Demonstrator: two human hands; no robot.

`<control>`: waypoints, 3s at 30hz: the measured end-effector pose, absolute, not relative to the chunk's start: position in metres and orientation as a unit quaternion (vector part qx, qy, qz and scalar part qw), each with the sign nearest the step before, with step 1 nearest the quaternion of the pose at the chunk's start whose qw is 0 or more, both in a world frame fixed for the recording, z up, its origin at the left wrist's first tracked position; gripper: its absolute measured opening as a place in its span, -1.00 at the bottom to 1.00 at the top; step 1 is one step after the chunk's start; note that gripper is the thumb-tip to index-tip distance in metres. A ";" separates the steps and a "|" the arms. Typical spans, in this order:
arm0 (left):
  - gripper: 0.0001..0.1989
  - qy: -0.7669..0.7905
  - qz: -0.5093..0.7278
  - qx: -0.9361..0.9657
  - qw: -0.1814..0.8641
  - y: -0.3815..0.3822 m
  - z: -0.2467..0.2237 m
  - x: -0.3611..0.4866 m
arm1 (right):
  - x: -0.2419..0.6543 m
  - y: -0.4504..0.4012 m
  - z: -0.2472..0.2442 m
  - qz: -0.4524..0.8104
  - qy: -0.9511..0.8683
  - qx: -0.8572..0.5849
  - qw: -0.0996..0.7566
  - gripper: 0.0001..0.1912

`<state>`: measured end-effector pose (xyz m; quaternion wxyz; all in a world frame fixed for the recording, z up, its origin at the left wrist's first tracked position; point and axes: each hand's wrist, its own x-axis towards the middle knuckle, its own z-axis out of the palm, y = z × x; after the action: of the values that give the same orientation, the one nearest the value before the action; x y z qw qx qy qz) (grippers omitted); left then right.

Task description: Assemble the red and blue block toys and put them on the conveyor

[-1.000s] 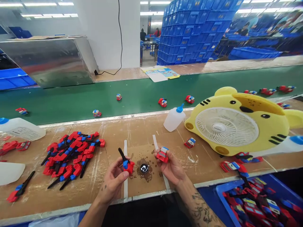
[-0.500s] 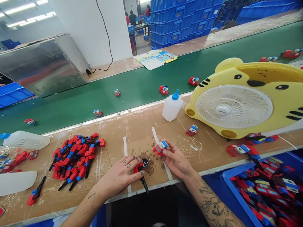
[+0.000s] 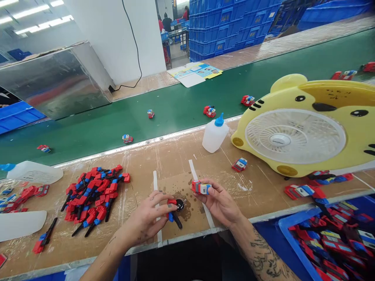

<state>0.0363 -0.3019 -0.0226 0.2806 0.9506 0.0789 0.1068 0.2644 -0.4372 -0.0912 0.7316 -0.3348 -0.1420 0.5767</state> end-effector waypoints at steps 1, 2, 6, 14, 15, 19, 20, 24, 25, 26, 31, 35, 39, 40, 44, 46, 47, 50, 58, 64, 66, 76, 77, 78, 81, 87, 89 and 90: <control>-0.64 0.121 0.141 0.922 0.341 -0.304 -0.026 0.038 | 0.264 -0.437 -0.092 0.576 -0.142 -0.335 0.732 -0.63; -0.66 0.167 0.177 0.882 0.404 -0.306 -0.029 0.040 | 0.263 -0.436 -0.092 0.574 -0.142 -0.337 0.733 -0.58; -0.60 0.308 0.287 0.671 0.610 -0.318 -0.038 0.054 | 0.259 -0.431 -0.089 0.554 -0.159 -0.358 0.734 -0.37; -0.53 0.292 0.294 0.546 0.728 -0.321 -0.040 0.070 | 0.246 -0.424 -0.077 0.499 -0.270 -0.419 0.709 -0.38; -0.53 0.288 0.287 0.546 0.732 -0.320 -0.040 0.070 | 0.245 -0.424 -0.077 0.490 -0.291 -0.430 0.700 -0.39; -0.58 0.303 0.289 0.553 0.721 -0.318 -0.043 0.071 | 0.241 -0.422 -0.072 0.380 -0.423 -0.543 0.618 -0.48; -0.61 0.316 0.299 0.550 0.713 -0.318 -0.043 0.073 | 0.240 -0.420 -0.069 0.336 -0.465 -0.570 0.588 -0.51; -0.61 0.319 0.374 0.509 0.707 -0.325 -0.039 0.092 | 0.229 -0.396 -0.057 0.143 -0.595 -0.596 0.520 -0.53; -0.57 0.315 0.401 0.501 0.700 -0.325 -0.037 0.099 | 0.226 -0.387 -0.054 0.095 -0.616 -0.589 0.514 -0.50; -0.55 0.316 0.428 0.496 0.686 -0.323 -0.034 0.106 | 0.222 -0.376 -0.051 0.052 -0.633 -0.580 0.510 -0.47; -0.52 0.357 0.491 0.557 0.566 -0.258 -0.022 0.126 | 0.220 -0.312 -0.045 -0.007 -0.656 -0.556 0.509 -0.40; -0.37 0.469 0.332 0.756 0.315 -0.146 -0.011 0.112 | 0.251 -0.241 -0.059 0.105 -0.627 -0.583 0.507 -0.29; -0.35 0.507 0.216 0.805 0.222 -0.028 -0.004 0.091 | 0.299 -0.145 -0.077 0.145 -0.532 -0.696 0.459 -0.52; -0.42 0.510 0.180 0.814 0.209 -0.004 -0.005 0.086 | 0.311 -0.120 -0.079 0.138 -0.522 -0.716 0.443 -0.57; -0.72 0.522 0.019 0.836 0.169 0.068 -0.021 0.076 | 0.358 -0.033 -0.077 0.093 -0.520 -0.774 0.350 -0.57; -0.73 0.520 -0.046 0.838 0.158 0.089 -0.035 0.077 | 0.380 0.000 -0.073 0.071 -0.548 -0.779 0.296 -0.47; -0.72 0.516 -0.070 0.840 0.155 0.097 -0.041 0.078 | 0.389 0.013 -0.071 0.065 -0.568 -0.775 0.268 -0.42; -0.61 0.496 -0.106 0.849 0.149 0.110 -0.058 0.084 | 0.413 0.040 -0.069 0.071 -0.617 -0.760 0.191 -0.50; -0.13 0.477 -0.047 0.872 0.098 0.073 -0.048 0.060 | 0.413 0.011 -0.073 0.107 -0.575 -0.757 0.290 -0.89; -0.52 0.373 -0.102 0.917 0.098 -0.025 -0.007 0.009 | 0.365 -0.074 -0.071 0.257 -0.475 -0.648 0.538 -0.57; -0.59 0.322 -0.137 0.930 0.108 -0.067 -0.004 -0.005 | 0.343 -0.111 -0.070 0.329 -0.445 -0.583 0.595 -0.52; -0.83 0.240 -0.109 0.965 0.016 -0.168 -0.012 0.010 | 0.272 -0.274 -0.066 0.608 -0.296 -0.321 0.664 -0.67; -0.77 0.229 -0.099 0.968 0.016 -0.180 -0.015 0.013 | 0.269 -0.287 -0.065 0.633 -0.265 -0.285 0.669 -0.69; -0.71 0.217 -0.091 0.972 0.019 -0.194 -0.019 0.014 | 0.266 -0.301 -0.065 0.648 -0.243 -0.258 0.675 -0.69; -0.60 0.186 -0.077 0.979 0.026 -0.234 -0.038 0.005 | 0.262 -0.335 -0.066 0.633 -0.239 -0.240 0.696 -0.55; -0.64 0.272 -0.001 0.960 0.069 -0.269 -0.064 -0.016 | 0.262 -0.378 -0.075 0.611 -0.222 -0.252 0.716 -0.45; -0.66 0.325 0.006 0.943 0.074 -0.271 -0.064 -0.008 | 0.261 -0.382 -0.080 0.636 -0.153 -0.218 0.724 -0.56; -0.67 0.349 0.000 0.934 0.073 -0.270 -0.063 -0.002 | 0.259 -0.383 -0.084 0.646 -0.124 -0.201 0.726 -0.61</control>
<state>-0.0019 -0.2700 -0.0627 0.0727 0.9343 0.3490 -0.0001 0.2595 -0.3826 -0.0836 0.7263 -0.2009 -0.1240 0.6455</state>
